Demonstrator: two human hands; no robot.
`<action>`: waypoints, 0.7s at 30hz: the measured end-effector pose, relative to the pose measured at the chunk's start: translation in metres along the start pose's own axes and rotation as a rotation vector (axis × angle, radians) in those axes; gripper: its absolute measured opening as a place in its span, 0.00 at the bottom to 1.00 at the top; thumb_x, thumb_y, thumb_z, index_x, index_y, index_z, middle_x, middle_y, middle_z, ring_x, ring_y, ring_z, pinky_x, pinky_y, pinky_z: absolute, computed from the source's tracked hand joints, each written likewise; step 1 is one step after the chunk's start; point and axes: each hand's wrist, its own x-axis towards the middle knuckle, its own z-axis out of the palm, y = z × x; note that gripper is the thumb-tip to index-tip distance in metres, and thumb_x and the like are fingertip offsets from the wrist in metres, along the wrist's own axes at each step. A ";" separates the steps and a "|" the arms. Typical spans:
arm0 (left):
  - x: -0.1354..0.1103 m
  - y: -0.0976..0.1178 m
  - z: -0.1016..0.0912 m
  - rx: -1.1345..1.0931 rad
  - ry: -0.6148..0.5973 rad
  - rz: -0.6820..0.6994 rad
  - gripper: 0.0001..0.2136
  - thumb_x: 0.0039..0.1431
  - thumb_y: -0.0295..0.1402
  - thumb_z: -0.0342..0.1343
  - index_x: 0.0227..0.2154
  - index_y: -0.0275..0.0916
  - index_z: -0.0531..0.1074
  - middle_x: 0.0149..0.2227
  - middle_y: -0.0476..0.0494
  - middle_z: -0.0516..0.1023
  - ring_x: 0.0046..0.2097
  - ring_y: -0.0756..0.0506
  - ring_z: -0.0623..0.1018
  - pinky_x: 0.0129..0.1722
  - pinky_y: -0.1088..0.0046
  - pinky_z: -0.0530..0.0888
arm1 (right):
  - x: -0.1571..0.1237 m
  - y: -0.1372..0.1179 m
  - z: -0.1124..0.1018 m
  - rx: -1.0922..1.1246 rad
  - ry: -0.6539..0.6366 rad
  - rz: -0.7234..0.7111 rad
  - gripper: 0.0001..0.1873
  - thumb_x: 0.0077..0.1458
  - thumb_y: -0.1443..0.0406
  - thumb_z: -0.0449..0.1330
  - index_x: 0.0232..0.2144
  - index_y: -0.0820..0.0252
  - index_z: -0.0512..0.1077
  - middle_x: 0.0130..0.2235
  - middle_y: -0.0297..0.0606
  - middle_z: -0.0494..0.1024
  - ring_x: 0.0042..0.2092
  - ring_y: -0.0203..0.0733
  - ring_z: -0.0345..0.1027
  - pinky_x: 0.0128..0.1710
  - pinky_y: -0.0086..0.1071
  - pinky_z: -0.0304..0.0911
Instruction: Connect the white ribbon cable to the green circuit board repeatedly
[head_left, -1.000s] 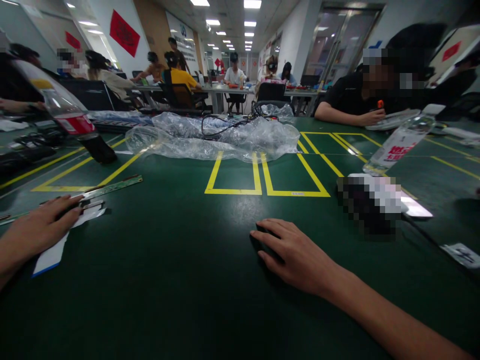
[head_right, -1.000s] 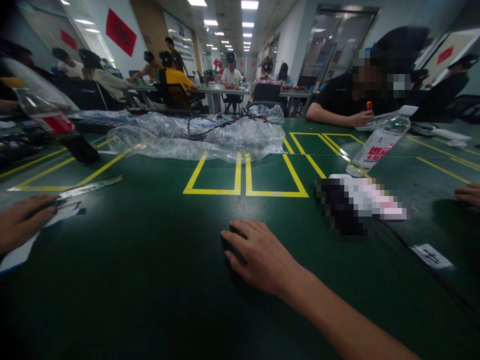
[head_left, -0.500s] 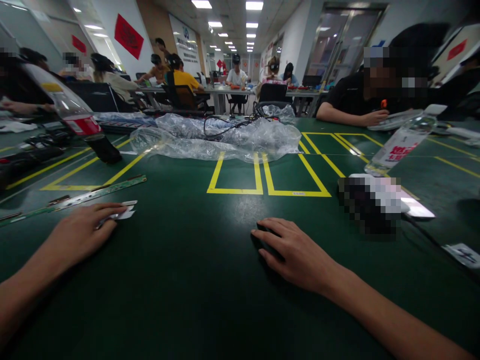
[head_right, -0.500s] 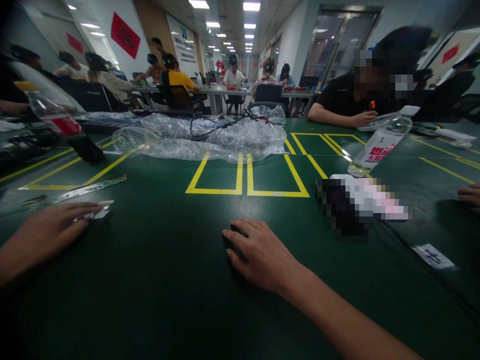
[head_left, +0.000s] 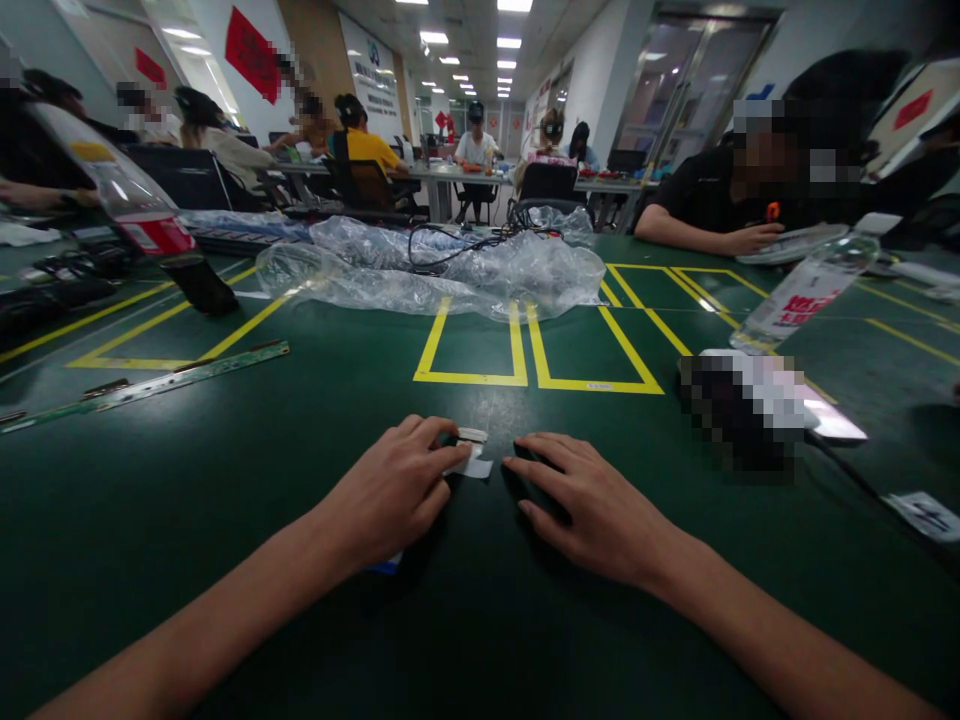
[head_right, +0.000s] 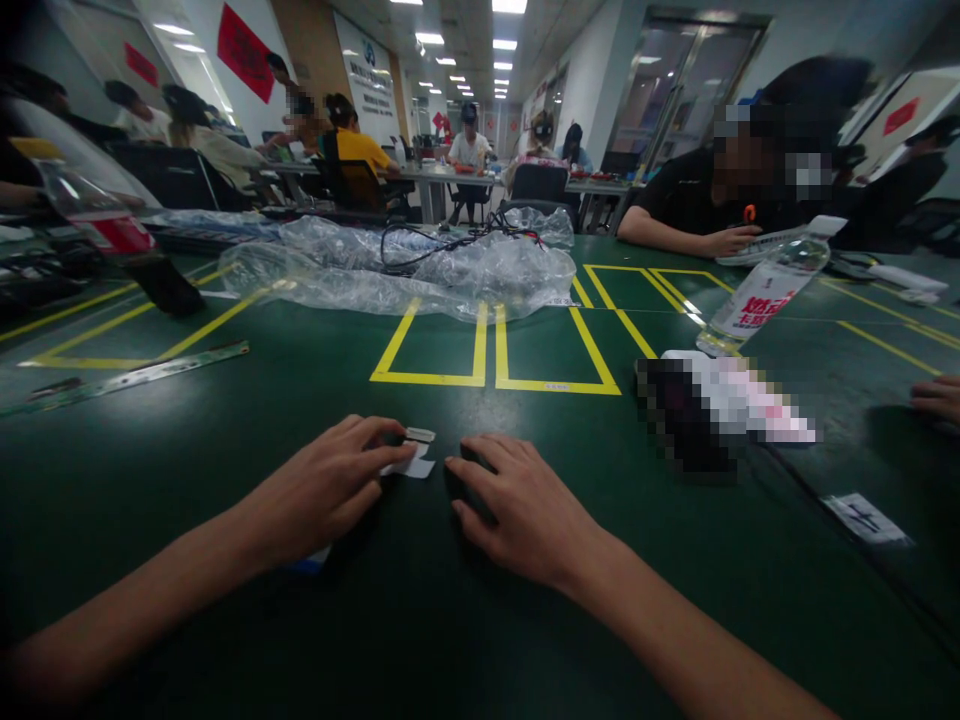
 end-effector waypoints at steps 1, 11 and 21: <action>0.002 0.009 0.002 -0.019 -0.009 0.020 0.22 0.64 0.28 0.45 0.59 0.46 0.70 0.59 0.41 0.68 0.55 0.39 0.69 0.56 0.53 0.71 | 0.000 0.000 0.000 0.000 0.003 -0.003 0.25 0.64 0.60 0.57 0.63 0.55 0.66 0.64 0.47 0.67 0.65 0.52 0.58 0.63 0.52 0.57; -0.005 0.027 0.016 -0.111 0.042 0.044 0.22 0.62 0.25 0.46 0.58 0.41 0.68 0.54 0.38 0.69 0.49 0.40 0.69 0.50 0.52 0.73 | -0.001 -0.015 0.000 0.080 -0.002 -0.082 0.25 0.62 0.63 0.58 0.61 0.55 0.68 0.64 0.44 0.68 0.66 0.51 0.57 0.64 0.50 0.55; 0.001 -0.015 0.006 -0.171 0.097 0.013 0.19 0.68 0.31 0.42 0.56 0.43 0.71 0.51 0.40 0.73 0.48 0.43 0.74 0.48 0.61 0.74 | -0.001 -0.015 -0.004 0.067 -0.075 -0.085 0.24 0.66 0.63 0.55 0.63 0.52 0.65 0.64 0.39 0.69 0.66 0.51 0.57 0.64 0.51 0.55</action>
